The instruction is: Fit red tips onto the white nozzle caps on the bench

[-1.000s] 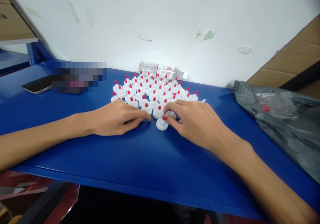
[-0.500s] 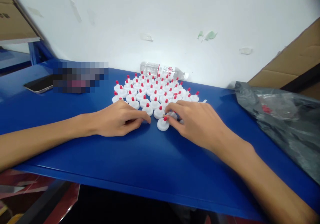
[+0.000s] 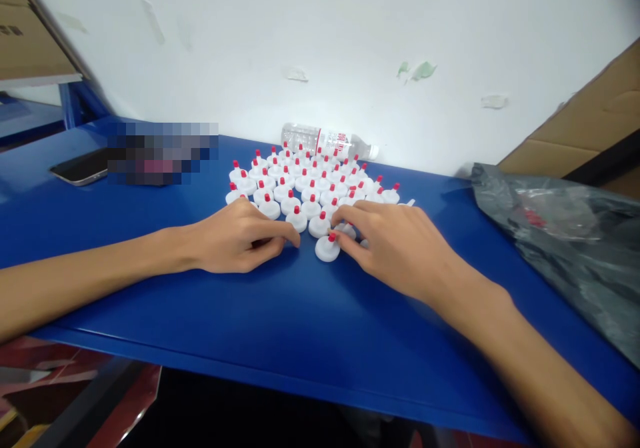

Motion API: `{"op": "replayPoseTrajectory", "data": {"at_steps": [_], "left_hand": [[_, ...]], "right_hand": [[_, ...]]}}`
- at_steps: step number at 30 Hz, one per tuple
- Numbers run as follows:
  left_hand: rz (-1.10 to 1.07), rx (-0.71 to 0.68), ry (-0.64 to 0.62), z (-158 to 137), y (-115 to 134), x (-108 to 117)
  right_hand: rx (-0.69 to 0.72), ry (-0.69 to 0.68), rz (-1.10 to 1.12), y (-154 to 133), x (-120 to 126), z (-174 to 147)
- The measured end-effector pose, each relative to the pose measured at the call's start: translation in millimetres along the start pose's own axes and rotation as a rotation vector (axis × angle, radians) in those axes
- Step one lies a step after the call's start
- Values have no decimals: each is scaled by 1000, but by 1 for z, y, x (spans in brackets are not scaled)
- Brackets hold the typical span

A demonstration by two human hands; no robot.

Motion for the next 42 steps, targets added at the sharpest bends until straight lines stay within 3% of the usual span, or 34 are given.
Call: {"op": "replayPoseTrajectory", "data": {"at_steps": [25, 36, 42], "left_hand": [[22, 11, -62, 1, 1, 3], [2, 0, 9, 0, 2, -1], [118, 19, 202, -3, 6, 2]], "right_hand": [[39, -14, -40, 3, 2, -2], [36, 1, -12, 3, 1, -2], [32, 4, -7, 2, 2, -2]]}}
Point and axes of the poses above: each hand's wrist, its own z-axis towards the middle knuckle, its own x-axis out of the back of the hand, y = z × x, the point moved 1 cm from there along z, towards the middle knuckle, and after that the axes turned 12 degrees about -x, right-handed, at the moved point
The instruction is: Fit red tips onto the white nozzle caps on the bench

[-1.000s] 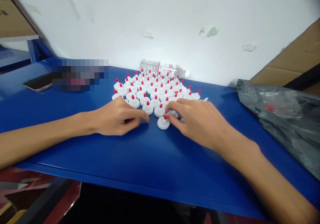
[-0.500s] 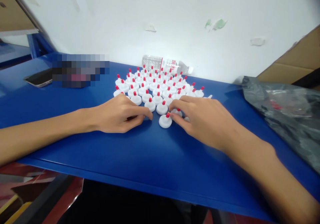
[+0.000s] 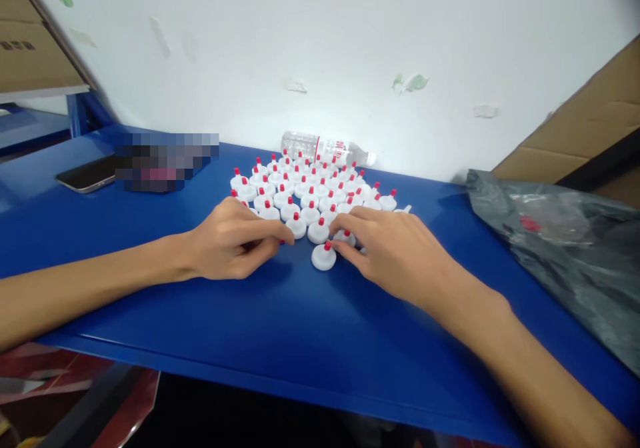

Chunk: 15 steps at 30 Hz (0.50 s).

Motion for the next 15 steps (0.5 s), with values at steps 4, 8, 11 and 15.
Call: {"op": "replayPoseTrajectory", "data": {"at_steps": [4, 8, 11, 15], "left_hand": [[-15, 5, 13, 0, 0, -1], [-131, 6, -98, 2, -3, -7], [-168, 22, -128, 2, -5, -9], [-41, 9, -116, 3, -1, -6]], "right_hand": [[6, 2, 5, 0, 1, 0], [-5, 1, -10, 0, 0, 0], [-1, 7, -12, 0, -1, 0], [-2, 1, -15, -1, 0, 0]]}}
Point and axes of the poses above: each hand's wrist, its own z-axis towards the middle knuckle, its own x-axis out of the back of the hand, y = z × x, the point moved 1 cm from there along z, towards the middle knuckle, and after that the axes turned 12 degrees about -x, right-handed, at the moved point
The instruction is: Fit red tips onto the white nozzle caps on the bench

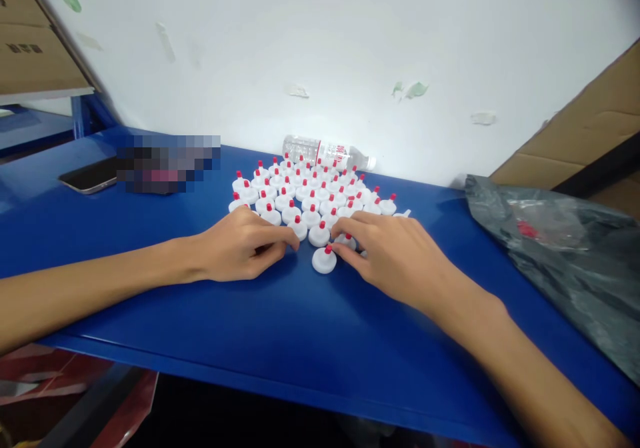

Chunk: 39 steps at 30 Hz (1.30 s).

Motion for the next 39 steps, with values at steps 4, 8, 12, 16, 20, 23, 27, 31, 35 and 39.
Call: {"op": "replayPoseTrajectory", "data": {"at_steps": [4, 8, 12, 16, 20, 23, 27, 31, 35, 39], "left_hand": [[271, 99, -98, 0, 6, 4], [380, 124, -183, 0, 7, 4], [408, 128, -187, -1, 5, 2], [408, 101, -151, -1, 6, 2], [400, 40, -89, 0, 6, 2], [402, -12, -57, -1, 7, 1], [446, -75, -12, -2, 6, 0], [445, -75, -9, -3, 5, -2], [403, -63, -38, -2, 5, -2], [371, -62, -59, 0, 7, 1]], "right_hand": [[-6, -6, 1, 0, 1, 1], [-2, -8, 10, 0, 1, 2], [-4, -6, 17, 0, 1, 2], [-5, -11, 18, 0, 0, 2], [6, 8, 16, -1, -2, 1], [5, 25, 20, -1, -2, 1], [-5, 55, 15, -1, -1, 1], [-6, 59, 12, 0, -1, 2], [-2, 59, 17, 0, -1, 1], [-5, 56, 16, 0, -1, 1]]}}
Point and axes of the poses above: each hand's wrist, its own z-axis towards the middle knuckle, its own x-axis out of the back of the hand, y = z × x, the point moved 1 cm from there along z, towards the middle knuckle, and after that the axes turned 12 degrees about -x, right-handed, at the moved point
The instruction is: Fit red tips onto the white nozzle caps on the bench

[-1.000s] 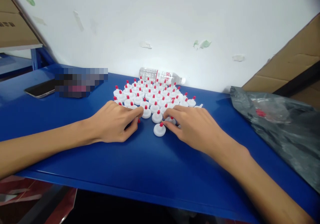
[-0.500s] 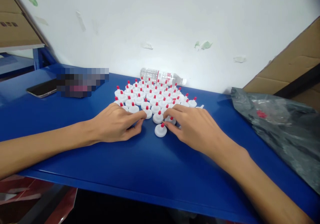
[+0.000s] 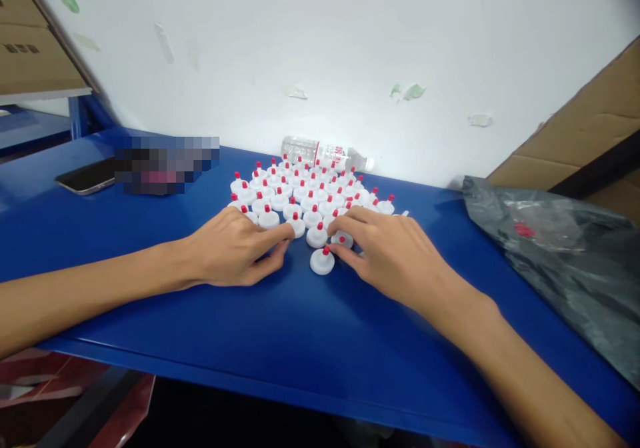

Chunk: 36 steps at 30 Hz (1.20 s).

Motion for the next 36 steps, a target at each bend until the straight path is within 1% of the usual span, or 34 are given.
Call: {"op": "replayPoseTrajectory", "data": {"at_steps": [6, 12, 15, 20, 22, 27, 30, 32, 36], "left_hand": [[-35, -26, -3, -1, 0, 4], [-194, -2, 28, -3, -3, 7], [-206, 5, 41, -3, -4, 7], [-148, -93, 15, -3, -3, 3], [-150, -108, 15, -3, -3, 1], [-160, -133, 65, -2, -4, 2], [-217, -160, 105, -2, -2, 5], [-261, -154, 110, -3, -1, 8], [-290, -106, 60, -4, 0, 9]], "right_hand": [[-3, -3, 2, -1, 0, 1], [-1, 6, -2, -1, -1, 1], [-2, 5, -1, -1, -1, 1], [-1, -14, 5, -1, 1, 1], [5, -11, 2, -1, 1, 0], [8, -12, -10, -1, 2, 0], [2, -17, -7, -2, 2, 0], [3, -15, -8, -2, 2, 0], [9, -3, -15, -2, 1, 0]]}}
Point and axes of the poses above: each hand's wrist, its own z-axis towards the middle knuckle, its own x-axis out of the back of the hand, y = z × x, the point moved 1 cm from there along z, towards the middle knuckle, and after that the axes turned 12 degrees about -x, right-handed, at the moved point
